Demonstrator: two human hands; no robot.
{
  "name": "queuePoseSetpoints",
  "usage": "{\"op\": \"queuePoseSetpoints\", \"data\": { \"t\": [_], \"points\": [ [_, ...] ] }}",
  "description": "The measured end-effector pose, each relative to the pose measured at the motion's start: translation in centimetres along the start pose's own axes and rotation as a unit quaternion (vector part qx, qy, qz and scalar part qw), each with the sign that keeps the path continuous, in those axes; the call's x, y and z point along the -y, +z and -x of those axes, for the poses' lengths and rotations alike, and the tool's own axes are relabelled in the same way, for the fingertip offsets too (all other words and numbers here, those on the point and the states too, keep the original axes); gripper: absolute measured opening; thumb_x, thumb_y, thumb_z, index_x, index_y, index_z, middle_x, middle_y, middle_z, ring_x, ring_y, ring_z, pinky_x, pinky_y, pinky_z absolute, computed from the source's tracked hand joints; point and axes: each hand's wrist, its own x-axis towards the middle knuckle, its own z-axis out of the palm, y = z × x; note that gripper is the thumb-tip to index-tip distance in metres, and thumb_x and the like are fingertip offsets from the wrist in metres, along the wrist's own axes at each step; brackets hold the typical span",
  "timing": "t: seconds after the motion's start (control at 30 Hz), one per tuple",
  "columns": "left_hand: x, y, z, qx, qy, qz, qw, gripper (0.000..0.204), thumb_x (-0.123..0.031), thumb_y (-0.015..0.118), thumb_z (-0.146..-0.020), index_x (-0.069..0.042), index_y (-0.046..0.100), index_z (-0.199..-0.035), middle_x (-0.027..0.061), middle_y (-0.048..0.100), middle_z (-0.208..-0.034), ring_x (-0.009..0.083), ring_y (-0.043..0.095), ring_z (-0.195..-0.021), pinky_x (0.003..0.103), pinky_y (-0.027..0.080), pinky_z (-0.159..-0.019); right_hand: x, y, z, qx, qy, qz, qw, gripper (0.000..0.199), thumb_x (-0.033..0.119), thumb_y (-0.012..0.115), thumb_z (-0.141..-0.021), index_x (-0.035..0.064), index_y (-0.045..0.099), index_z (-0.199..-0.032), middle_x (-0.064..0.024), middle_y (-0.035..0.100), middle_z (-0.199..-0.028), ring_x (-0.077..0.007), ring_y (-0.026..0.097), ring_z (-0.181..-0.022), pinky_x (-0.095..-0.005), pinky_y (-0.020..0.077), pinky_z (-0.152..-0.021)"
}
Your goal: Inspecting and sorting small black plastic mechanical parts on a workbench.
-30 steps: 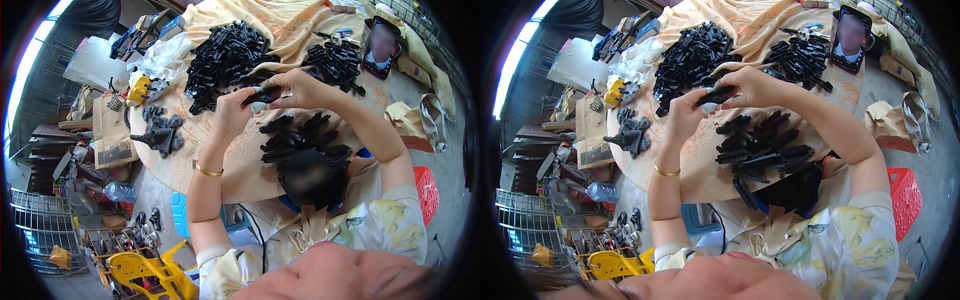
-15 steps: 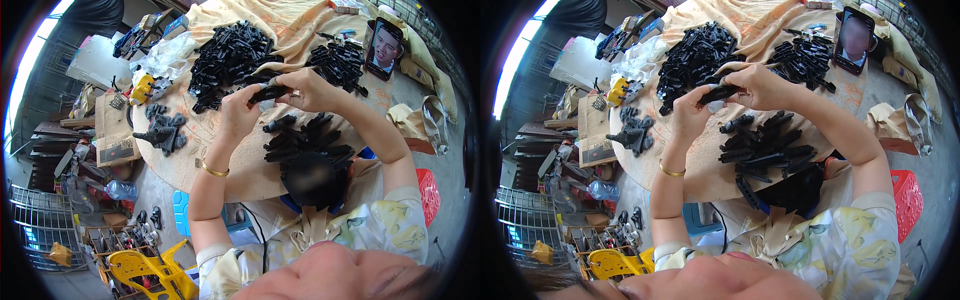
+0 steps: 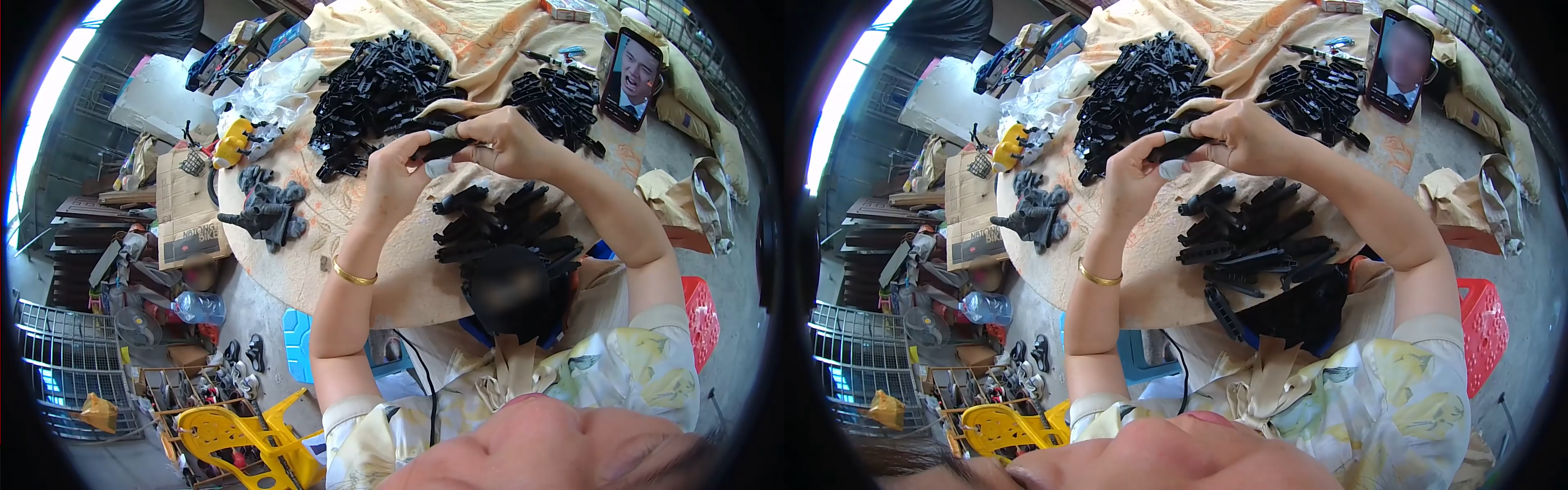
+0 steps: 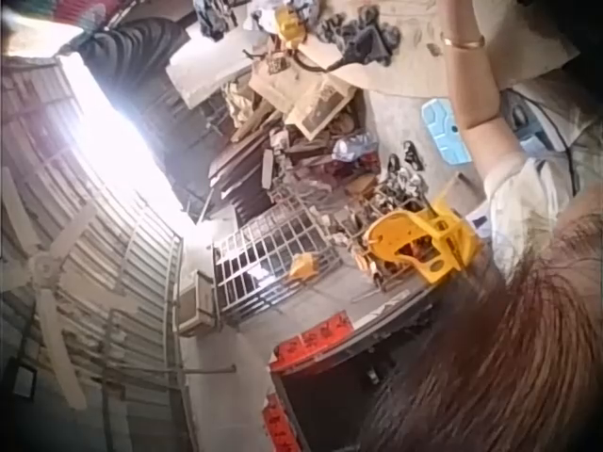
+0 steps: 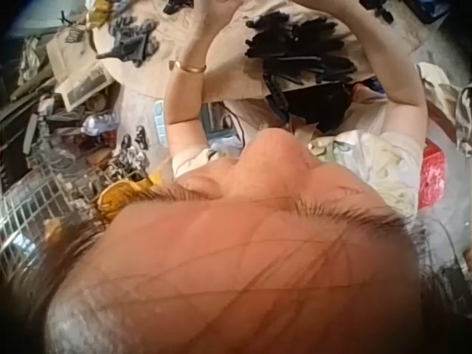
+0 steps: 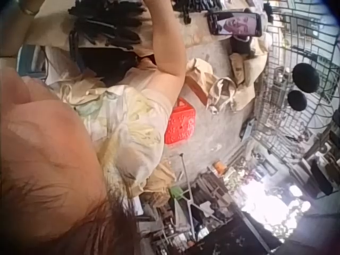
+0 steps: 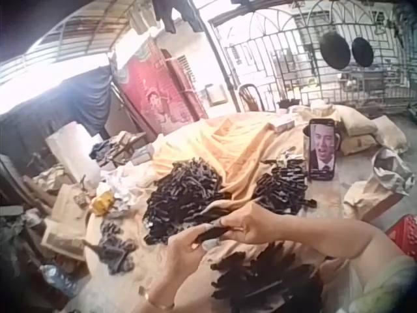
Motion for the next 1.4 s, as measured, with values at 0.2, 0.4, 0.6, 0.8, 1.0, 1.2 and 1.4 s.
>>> {"op": "queuePoseSetpoints", "data": {
  "t": [0.2,0.4,0.6,0.8,1.0,1.2,1.4],
  "points": [
    [-0.2,-1.5,0.0,0.099,-0.031,-0.089,0.991,0.027,-0.007,0.072,-0.074,0.001,0.065,-0.099,0.0061,0.063,-0.075,0.0064,0.051,-0.065,0.022,0.044,-0.060,-2.7,-0.7,-0.5,0.076,0.094,-0.163,0.979,0.025,0.019,0.068,-0.081,-0.0013,0.064,-0.096,-0.0045,0.066,-0.087,-0.0118,0.061,-0.076,-0.0245,0.0495,-0.068],
    [-0.9,0.6,0.9,0.245,0.056,-0.084,0.964,0.030,-0.014,0.073,-0.074,-0.002,0.066,-0.100,0.0089,0.068,-0.089,0.0111,0.060,-0.078,0.027,0.048,-0.068,-7.7,-2.3,-5.4,-0.039,0.104,0.228,0.967,0.018,0.014,0.053,-0.087,0.0098,0.065,-0.100,-0.0042,0.066,-0.088,-0.0196,0.062,-0.085,-0.0307,0.0504,-0.072],
    [0.2,0.3,1.0,0.260,-0.054,0.151,0.952,0.049,-0.043,0.053,-0.090,-0.002,0.059,-0.117,0.0093,0.067,-0.098,0.0135,0.061,-0.091,0.029,0.047,-0.081,-12.8,0.1,-8.7,0.061,-0.031,0.470,0.880,0.025,0.010,0.055,-0.078,0.0146,0.066,-0.100,-0.0038,0.059,-0.109,-0.0218,0.052,-0.110,-0.0331,0.0472,-0.086],
    [1.9,-1.1,-0.6,-0.017,-0.161,0.214,0.963,0.028,-0.013,0.055,-0.091,0.004,0.057,-0.112,0.0069,0.063,-0.096,0.0121,0.060,-0.079,0.023,0.051,-0.067,-11.4,-1.2,-8.1,-0.034,0.013,0.425,0.904,0.016,0.012,0.064,-0.075,0.0084,0.067,-0.091,-0.0041,0.065,-0.092,-0.0223,0.060,-0.091,-0.0325,0.0502,-0.074],
    [2.7,-1.8,-1.0,-0.012,-0.198,0.422,0.885,0.029,-0.012,0.053,-0.092,0.004,0.053,-0.117,0.0081,0.060,-0.102,0.0149,0.060,-0.085,0.028,0.052,-0.074,-4.3,0.8,-5.0,-0.032,0.132,-0.265,0.955,0.018,0.002,0.067,-0.079,0.0000,0.064,-0.097,-0.0036,0.066,-0.085,-0.0100,0.062,-0.075,-0.0252,0.0523,-0.068],
    [2.0,-3.3,-1.0,0.106,-0.243,0.328,0.907,0.026,-0.010,0.056,-0.088,0.004,0.057,-0.110,0.0050,0.062,-0.084,0.0113,0.059,-0.072,0.022,0.048,-0.063,-2.3,0.3,-3.3,-0.018,0.066,-0.134,0.989,0.022,0.004,0.070,-0.075,0.0002,0.063,-0.096,-0.0035,0.064,-0.081,-0.0128,0.062,-0.076,-0.0259,0.0504,-0.072],
    [3.4,-3.5,-1.1,0.042,-0.260,0.285,0.922,0.028,-0.004,0.057,-0.085,0.004,0.056,-0.112,0.0044,0.062,-0.081,0.0074,0.055,-0.064,0.018,0.043,-0.055,-3.4,0.4,-1.6,0.150,0.077,0.362,0.917,0.029,0.023,0.069,-0.073,0.0066,0.064,-0.097,-0.0117,0.063,-0.088,-0.0269,0.062,-0.087,-0.0390,0.0499,-0.074]
  ]
}}
